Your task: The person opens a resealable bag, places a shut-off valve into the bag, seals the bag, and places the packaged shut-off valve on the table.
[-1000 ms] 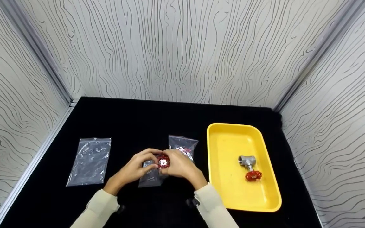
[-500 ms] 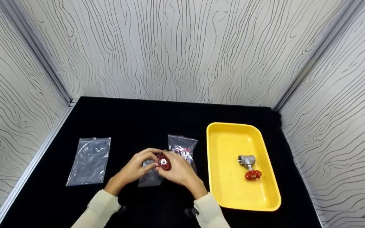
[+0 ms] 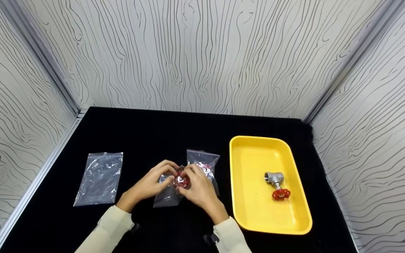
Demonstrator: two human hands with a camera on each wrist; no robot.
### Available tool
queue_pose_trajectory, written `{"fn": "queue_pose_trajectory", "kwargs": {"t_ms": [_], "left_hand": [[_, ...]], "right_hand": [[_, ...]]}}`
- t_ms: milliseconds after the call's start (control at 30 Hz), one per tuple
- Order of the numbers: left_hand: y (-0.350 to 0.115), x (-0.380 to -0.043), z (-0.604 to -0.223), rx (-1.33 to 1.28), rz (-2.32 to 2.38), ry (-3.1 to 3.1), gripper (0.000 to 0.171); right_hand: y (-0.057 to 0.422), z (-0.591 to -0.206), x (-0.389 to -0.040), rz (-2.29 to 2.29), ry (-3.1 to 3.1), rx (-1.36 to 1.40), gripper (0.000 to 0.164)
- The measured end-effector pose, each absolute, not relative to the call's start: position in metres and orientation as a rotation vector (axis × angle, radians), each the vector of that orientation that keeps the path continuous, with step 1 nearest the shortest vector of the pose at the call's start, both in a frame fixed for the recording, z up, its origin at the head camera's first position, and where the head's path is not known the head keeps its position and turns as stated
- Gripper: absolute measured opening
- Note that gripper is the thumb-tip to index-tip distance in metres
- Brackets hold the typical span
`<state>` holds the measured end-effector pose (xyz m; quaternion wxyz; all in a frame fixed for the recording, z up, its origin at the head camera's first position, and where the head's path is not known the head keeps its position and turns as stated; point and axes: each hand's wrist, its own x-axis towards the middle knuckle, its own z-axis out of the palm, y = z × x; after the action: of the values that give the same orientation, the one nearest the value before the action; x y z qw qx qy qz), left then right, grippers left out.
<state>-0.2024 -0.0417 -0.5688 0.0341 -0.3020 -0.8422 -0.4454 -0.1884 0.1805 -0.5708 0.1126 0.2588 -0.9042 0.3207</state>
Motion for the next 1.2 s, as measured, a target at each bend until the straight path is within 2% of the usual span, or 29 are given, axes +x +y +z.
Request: {"fn": "queue_pose_trajectory", "kwargs": {"t_ms": [233,400,667,833,1200], "left_hand": [[-0.04,-0.214,-0.567,-0.869,-1.184,-2.709,0.026],[-0.038,-0.223,-0.568,-0.879,-1.079,-2.731,0.033],[-0.03,-0.235,-0.571,-0.915,-1.017,-2.835,0.027],[-0.033,-0.238,-0.574,-0.888,-1.087,-2.806,0.019],[-0.044,-0.237,-0.571,-0.843,-1.102,-2.827,0.02]], "right_hand": [[0.184,-0.57,-0.189,0.917,-2.643,0.789,0.036],[0.187,-0.569,-0.189,0.93,-2.63,0.813,0.036],[0.192,-0.572,-0.187,0.969,-2.597,0.797,0.039],[0.194,-0.574,-0.187,0.987,-2.543,0.861,0.032],[0.192,-0.572,-0.187,1.049,-2.519,0.914,0.02]]}}
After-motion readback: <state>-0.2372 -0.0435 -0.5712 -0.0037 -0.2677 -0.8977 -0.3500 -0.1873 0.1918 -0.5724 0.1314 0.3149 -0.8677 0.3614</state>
